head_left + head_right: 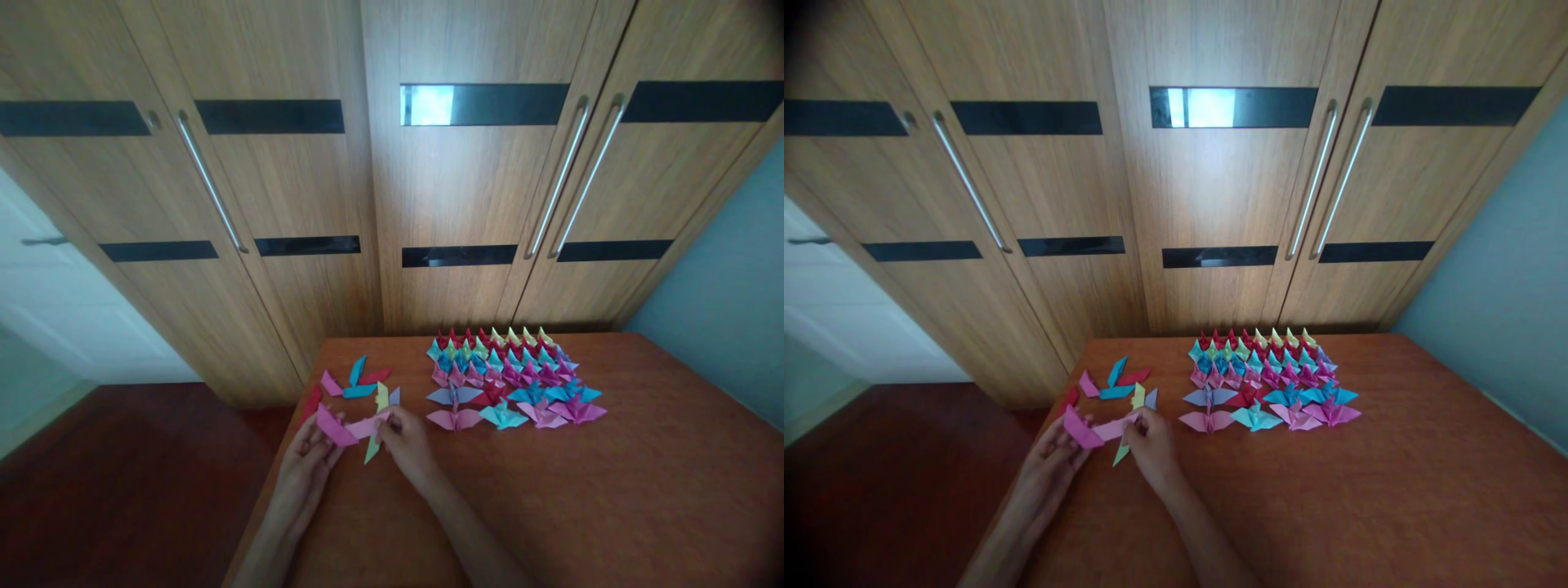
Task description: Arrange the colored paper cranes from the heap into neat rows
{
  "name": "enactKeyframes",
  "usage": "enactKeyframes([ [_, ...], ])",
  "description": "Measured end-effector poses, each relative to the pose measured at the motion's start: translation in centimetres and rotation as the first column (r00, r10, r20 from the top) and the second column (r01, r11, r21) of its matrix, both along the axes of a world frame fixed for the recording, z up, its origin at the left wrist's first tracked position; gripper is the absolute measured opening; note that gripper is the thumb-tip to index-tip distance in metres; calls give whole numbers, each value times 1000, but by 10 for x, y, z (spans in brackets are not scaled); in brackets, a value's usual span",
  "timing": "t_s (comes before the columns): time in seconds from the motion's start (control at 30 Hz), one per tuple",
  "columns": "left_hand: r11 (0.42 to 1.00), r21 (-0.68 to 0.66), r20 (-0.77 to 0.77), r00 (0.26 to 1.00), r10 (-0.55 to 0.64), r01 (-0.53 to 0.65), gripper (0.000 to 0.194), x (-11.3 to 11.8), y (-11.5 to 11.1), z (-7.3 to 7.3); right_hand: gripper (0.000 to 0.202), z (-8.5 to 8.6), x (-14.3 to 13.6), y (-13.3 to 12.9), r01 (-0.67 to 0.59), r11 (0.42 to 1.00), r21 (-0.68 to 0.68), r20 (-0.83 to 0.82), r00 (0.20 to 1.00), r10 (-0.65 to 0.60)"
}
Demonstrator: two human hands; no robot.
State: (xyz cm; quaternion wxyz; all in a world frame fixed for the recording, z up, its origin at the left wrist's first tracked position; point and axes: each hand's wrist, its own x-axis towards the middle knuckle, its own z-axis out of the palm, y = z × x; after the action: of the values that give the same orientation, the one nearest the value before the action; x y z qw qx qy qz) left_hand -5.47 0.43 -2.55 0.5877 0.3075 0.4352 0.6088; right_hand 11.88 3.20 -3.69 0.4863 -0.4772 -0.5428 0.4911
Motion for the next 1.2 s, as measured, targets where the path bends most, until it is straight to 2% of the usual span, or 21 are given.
enactKeyframes([
  [0.17,996,-2,60,994,90,-90,50,-18,1,-5,18,-8,11,0,119,990,74,191,973,-131],
  [0.27,995,-23,93,990,103,-102,50,-22,-1,-4,15,-12,14,0,106,989,106,300,944,-133],
  [0.43,997,-37,58,996,62,-60,47,-13,-4,-1,50,-13,7,-1,14,994,105,228,973,-38],
  [0.57,999,-27,-25,999,23,-24,50,0,-8,8,52,-9,10,-9,73,983,170,291,949,-121],
  [0.67,1000,-2,-158,987,-30,30,50,11,-11,19,33,-2,21,-22,102,978,179,302,941,-154],
  [0.77,993,7,-316,943,-107,115,47,26,-13,25,24,6,33,-38,37,995,88,147,988,-50],
  [0.83,969,29,-395,894,-212,243,42,39,-15,25,30,11,42,-48,-14,1000,12,3,1000,14],
  [0.93,886,73,-528,771,-356,458,36,65,-20,26,34,14,58,-60,-48,999,-24,-98,994,45],
  [1.07,821,106,-719,614,-327,562,42,100,-29,25,26,8,85,-72,31,1000,3,11,999,-31],
  [1.13,809,90,-712,606,-356,581,38,113,-31,19,24,0,100,-76,86,996,-22,65,994,-85],
  [1.2,805,48,-636,640,-431,591,32,123,-30,10,25,-8,115,-81,122,991,-58,90,989,-116],
])
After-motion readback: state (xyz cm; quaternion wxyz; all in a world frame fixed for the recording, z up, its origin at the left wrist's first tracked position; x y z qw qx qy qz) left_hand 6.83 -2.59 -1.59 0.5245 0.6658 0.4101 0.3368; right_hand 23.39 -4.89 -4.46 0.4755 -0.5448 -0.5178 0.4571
